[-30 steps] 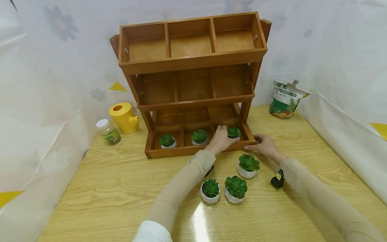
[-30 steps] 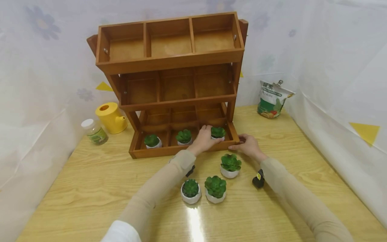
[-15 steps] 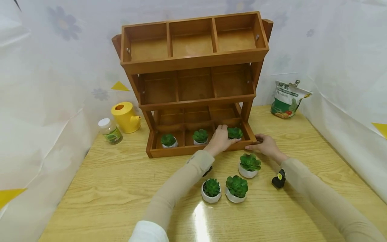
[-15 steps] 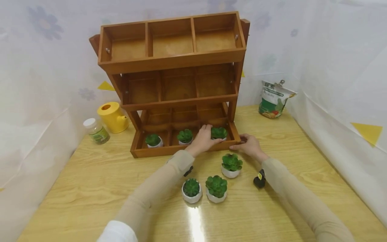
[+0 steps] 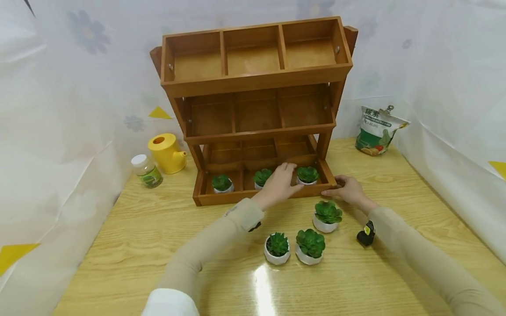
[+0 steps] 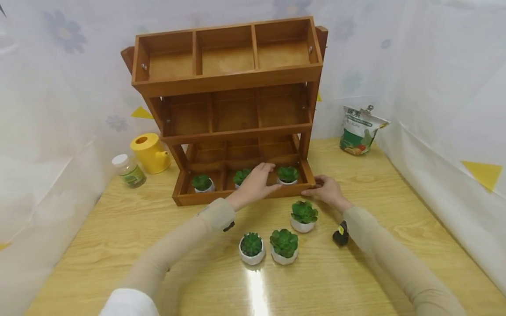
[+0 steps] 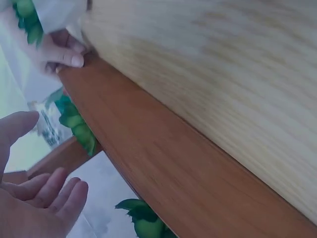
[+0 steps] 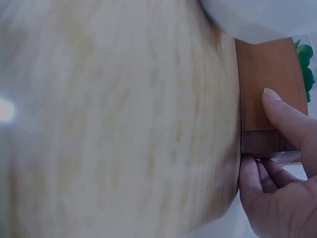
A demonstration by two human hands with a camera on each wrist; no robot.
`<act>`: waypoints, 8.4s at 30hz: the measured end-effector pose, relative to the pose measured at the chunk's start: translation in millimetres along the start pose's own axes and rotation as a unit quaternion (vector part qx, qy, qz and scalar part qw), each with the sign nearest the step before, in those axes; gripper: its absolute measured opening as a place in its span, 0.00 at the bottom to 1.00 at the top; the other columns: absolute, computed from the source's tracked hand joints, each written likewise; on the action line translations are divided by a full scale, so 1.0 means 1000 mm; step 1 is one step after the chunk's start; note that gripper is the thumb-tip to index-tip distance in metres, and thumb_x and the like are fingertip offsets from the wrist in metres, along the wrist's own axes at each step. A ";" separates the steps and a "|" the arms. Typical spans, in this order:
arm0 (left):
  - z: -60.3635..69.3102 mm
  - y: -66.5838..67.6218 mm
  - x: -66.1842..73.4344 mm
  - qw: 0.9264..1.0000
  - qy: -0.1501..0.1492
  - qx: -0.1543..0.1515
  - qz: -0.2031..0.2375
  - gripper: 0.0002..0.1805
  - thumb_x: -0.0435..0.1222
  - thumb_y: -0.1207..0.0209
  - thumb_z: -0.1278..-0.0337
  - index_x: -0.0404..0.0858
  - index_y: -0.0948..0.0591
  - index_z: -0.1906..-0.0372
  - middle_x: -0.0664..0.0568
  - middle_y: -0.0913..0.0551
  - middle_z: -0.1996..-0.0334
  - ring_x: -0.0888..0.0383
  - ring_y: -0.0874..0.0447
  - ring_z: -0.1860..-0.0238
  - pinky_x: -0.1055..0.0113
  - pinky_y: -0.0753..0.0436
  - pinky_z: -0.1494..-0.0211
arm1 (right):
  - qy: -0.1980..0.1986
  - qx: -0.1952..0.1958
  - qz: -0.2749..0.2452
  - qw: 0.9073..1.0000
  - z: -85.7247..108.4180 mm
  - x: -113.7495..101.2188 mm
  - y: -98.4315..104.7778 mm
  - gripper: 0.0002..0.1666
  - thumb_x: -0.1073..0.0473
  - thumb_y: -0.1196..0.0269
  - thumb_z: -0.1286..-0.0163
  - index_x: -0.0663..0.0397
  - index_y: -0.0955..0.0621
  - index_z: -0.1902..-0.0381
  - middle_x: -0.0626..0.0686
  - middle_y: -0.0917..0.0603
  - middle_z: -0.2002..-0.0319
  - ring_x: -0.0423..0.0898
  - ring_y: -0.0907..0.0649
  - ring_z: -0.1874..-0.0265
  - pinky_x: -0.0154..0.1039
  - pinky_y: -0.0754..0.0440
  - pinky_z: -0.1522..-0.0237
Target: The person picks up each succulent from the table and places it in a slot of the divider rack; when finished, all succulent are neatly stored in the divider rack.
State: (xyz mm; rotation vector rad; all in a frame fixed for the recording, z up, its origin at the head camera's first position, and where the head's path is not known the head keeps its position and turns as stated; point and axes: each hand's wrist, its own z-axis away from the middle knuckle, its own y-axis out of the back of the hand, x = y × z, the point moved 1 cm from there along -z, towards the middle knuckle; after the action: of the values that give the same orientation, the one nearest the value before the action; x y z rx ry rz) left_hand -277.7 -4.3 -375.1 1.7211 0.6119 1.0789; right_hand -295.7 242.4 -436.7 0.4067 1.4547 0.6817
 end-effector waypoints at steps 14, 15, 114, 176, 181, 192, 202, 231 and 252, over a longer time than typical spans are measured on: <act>0.047 0.010 -0.019 0.994 -0.100 -0.046 0.024 0.19 0.34 0.42 0.36 0.36 0.24 0.42 0.48 0.20 0.46 0.54 0.22 0.44 0.63 0.22 0.41 | -0.003 -0.006 0.004 1.000 -0.001 0.001 0.001 0.49 0.42 0.30 0.42 0.70 0.34 0.34 0.70 0.28 0.39 0.63 0.25 0.44 0.55 0.26 0.44; 0.050 0.010 -0.021 0.992 -0.108 -0.054 0.022 0.18 0.32 0.42 0.37 0.35 0.24 0.42 0.47 0.20 0.46 0.54 0.22 0.44 0.62 0.22 0.41 | -0.003 -0.007 0.004 1.000 -0.001 0.002 0.001 0.50 0.42 0.30 0.42 0.69 0.34 0.34 0.70 0.28 0.39 0.63 0.25 0.44 0.55 0.26 0.44; 0.106 0.094 -0.089 0.959 -0.091 0.234 0.130 0.38 0.41 0.20 0.72 0.37 0.22 0.47 0.47 0.18 0.54 0.53 0.19 0.54 0.55 0.18 0.51 | 0.002 -0.008 0.001 1.000 -0.001 0.000 -0.005 0.50 0.41 0.30 0.43 0.69 0.34 0.34 0.69 0.26 0.41 0.60 0.22 0.47 0.46 0.22 0.52; 0.034 0.164 -0.132 0.921 0.120 0.365 0.068 0.41 0.50 0.29 0.55 0.32 0.29 0.38 0.36 0.29 0.44 0.41 0.31 0.42 0.48 0.33 0.37 | -0.006 -0.002 -0.005 1.000 0.001 0.000 0.000 0.48 0.43 0.30 0.42 0.70 0.34 0.35 0.69 0.26 0.41 0.60 0.22 0.48 0.43 0.22 0.53; 0.033 0.166 -0.132 0.926 0.131 0.348 0.066 0.40 0.49 0.30 0.53 0.30 0.29 0.39 0.35 0.29 0.44 0.41 0.31 0.42 0.48 0.31 0.37 | -0.005 0.000 0.001 1.000 0.001 0.000 0.000 0.49 0.43 0.30 0.42 0.70 0.34 0.35 0.70 0.26 0.41 0.61 0.22 0.47 0.46 0.22 0.51; 0.030 0.170 -0.132 0.932 0.161 0.320 0.057 0.38 0.50 0.32 0.54 0.28 0.28 0.42 0.35 0.26 0.48 0.41 0.28 0.46 0.48 0.27 0.42 | -0.001 0.003 0.005 1.000 0.001 0.000 -0.001 0.49 0.43 0.30 0.42 0.70 0.33 0.35 0.70 0.26 0.41 0.61 0.23 0.46 0.49 0.23 0.48; 0.028 0.174 -0.129 0.937 0.182 0.294 0.058 0.38 0.52 0.32 0.54 0.29 0.27 0.44 0.36 0.24 0.50 0.42 0.25 0.49 0.50 0.22 0.47 | -0.004 0.005 0.005 1.000 0.000 0.000 -0.001 0.50 0.43 0.30 0.42 0.71 0.34 0.34 0.70 0.27 0.40 0.62 0.24 0.45 0.52 0.24 0.46; 0.043 0.158 -0.134 0.900 0.098 0.401 0.138 0.45 0.48 0.27 0.58 0.31 0.33 0.36 0.38 0.32 0.43 0.45 0.33 0.43 0.56 0.31 0.37 | -0.005 0.005 0.008 1.000 0.002 0.002 -0.001 0.49 0.43 0.30 0.42 0.70 0.34 0.34 0.70 0.27 0.40 0.62 0.24 0.45 0.52 0.24 0.47; 0.071 0.050 -0.052 0.940 -0.188 0.238 0.156 0.33 0.53 0.36 0.46 0.34 0.28 0.44 0.42 0.25 0.50 0.50 0.27 0.47 0.56 0.25 0.43 | -0.002 0.010 0.015 1.000 0.001 0.001 -0.001 0.50 0.42 0.30 0.42 0.70 0.34 0.34 0.70 0.27 0.40 0.63 0.25 0.45 0.54 0.25 0.46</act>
State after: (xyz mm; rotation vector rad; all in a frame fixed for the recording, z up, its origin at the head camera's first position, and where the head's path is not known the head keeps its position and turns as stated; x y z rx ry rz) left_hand -244.0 -98.3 -358.8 2.4405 0.3776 0.8102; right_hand -294.1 242.5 -438.3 0.4458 1.4551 0.6900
